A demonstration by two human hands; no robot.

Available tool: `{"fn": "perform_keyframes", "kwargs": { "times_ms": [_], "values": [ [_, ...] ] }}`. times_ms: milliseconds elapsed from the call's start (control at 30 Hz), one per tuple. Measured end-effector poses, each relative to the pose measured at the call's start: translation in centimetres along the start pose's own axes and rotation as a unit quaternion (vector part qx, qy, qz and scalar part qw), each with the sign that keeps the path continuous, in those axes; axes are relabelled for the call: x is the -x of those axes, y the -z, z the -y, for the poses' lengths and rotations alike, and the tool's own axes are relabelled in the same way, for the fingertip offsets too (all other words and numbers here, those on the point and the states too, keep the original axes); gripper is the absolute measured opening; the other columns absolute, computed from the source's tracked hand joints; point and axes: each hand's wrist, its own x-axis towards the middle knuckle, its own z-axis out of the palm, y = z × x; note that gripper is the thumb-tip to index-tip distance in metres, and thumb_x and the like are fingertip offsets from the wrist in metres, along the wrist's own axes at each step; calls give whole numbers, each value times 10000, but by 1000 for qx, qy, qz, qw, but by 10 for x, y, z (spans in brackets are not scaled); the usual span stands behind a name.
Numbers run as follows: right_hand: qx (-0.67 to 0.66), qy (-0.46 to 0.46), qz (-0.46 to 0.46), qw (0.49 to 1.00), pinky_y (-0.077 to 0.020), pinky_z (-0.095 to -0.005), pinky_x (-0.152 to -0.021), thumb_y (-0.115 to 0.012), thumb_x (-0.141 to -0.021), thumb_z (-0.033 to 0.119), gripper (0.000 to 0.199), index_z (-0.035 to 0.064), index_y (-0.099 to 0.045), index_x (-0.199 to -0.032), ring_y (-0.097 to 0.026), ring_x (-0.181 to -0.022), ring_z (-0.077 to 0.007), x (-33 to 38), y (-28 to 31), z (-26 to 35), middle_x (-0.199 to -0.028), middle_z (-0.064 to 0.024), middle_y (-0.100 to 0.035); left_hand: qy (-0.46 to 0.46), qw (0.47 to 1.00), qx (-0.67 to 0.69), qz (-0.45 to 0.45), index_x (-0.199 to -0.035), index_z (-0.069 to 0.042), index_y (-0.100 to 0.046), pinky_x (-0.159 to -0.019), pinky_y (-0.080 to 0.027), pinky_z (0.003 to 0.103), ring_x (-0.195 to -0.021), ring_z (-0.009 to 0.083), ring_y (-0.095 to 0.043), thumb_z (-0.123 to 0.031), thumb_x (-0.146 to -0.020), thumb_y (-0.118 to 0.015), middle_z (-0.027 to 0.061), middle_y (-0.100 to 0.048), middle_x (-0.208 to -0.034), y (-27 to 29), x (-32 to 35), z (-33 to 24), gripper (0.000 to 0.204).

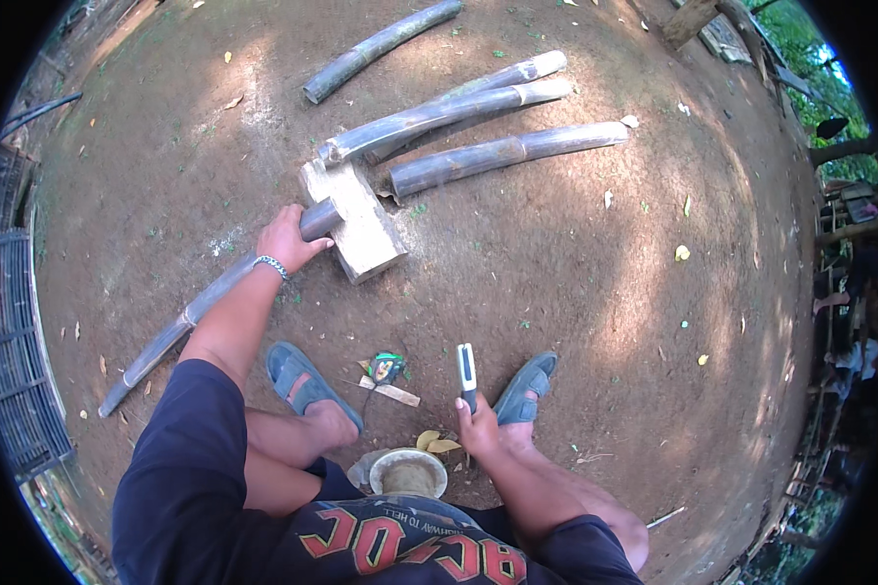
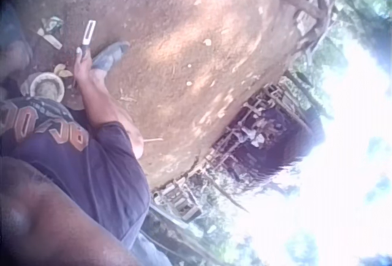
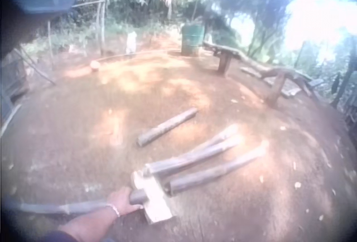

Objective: The person sits on the ground and uses a hand saw to cut long bamboo poles into shorter segments. They measure the bamboo with a tape measure and place the cut pieces on a wooden block. The person occasionally pauses to interact with others nearby.

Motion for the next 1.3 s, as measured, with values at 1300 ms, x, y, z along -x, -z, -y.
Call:
{"fn": "perform_keyframes", "kwargs": {
  "times_ms": [1300],
  "values": [
    [7,-38,-63,997,-539,-366,-771,-759,-875,186,495,5,-518,-1268,-635,-814,-211,-105,-24,34,-990,-116,-608,-125,991,-52,-19,-1244,-42,-605,-1049,-476,442,-1191,353,-616,-310,-767,-806,185,-652,-1246,16,-134,-89,582]
  ]
}}
